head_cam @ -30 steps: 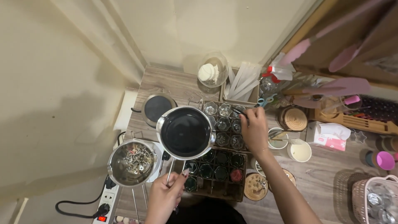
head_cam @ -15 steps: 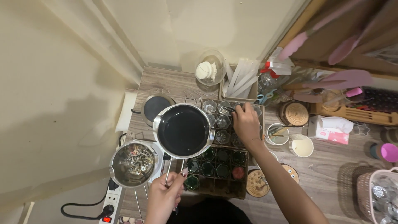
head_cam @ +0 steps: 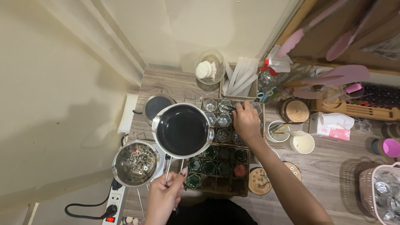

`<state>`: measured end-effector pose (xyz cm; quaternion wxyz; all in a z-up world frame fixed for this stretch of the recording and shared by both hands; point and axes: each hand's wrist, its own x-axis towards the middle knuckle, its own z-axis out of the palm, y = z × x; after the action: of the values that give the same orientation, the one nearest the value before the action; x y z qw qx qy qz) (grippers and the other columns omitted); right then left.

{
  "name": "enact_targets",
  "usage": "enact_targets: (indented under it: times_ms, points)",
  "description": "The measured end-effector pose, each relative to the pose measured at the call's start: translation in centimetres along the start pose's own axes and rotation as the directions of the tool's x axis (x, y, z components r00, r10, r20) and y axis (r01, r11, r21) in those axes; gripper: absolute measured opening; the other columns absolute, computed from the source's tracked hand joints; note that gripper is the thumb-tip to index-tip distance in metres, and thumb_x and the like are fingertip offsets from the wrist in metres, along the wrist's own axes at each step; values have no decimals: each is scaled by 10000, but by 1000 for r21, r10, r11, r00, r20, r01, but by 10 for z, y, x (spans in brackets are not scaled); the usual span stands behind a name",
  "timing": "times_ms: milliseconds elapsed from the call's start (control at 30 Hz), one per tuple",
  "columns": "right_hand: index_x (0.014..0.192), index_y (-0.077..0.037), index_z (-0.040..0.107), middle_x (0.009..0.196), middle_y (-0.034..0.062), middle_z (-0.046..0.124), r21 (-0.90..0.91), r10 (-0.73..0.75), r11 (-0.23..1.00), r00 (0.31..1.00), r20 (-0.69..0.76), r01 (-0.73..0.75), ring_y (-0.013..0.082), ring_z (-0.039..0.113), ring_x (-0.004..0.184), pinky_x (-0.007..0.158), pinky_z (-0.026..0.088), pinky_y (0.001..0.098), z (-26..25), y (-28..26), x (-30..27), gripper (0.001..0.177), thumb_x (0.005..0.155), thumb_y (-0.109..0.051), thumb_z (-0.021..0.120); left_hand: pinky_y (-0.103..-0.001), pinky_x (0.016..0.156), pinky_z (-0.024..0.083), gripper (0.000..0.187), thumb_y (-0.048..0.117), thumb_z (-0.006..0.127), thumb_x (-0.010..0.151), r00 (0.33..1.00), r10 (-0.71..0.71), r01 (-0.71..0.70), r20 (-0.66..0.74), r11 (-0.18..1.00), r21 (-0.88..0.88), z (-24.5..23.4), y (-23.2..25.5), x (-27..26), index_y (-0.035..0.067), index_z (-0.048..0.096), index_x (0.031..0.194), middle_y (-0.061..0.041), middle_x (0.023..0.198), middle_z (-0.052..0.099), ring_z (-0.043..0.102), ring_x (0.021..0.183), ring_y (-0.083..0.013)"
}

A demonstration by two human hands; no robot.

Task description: Preparing and placing wicks and decorative elements into glass jars for candle making.

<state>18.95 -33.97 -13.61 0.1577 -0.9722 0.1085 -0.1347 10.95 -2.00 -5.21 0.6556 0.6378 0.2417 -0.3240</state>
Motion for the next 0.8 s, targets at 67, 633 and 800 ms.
enact_targets:
  times_ms: [67, 633, 800]
  points:
    - [1007, -28, 642, 1055, 180, 583, 6, 11, 1000, 1000, -12, -10, 388, 591, 1001, 874, 473, 499, -7, -2, -2, 207, 878, -164, 730, -272, 337, 226, 343, 217, 722, 914, 1000, 2, -2, -2, 1000, 8, 0, 2, -2, -1, 601, 678, -18, 497, 464, 350, 364, -80]
    - [1162, -44, 620, 830, 202, 667, 280, 603, 754, 795, 65, -594, 347, 643, 765, 719, 512, 440, -158, 87, -189, 260, 1025, -265, 618, -260, 370, 238, 360, 241, 707, 942, 997, 82, -83, 13, 979, 185, 2, 4, -40, 33, 574, 681, -9, 537, 479, 369, 406, -73]
    - [1099, -70, 704, 882, 171, 738, 196, 607, 738, 762, 226, -646, 294, 722, 788, 722, 551, 425, -136, 95, -269, 284, 958, -311, 645, -259, 377, 231, 345, 248, 706, 928, 998, 70, -69, 5, 968, 239, 11, 2, -57, 23, 610, 685, -8, 569, 510, 375, 411, -73]
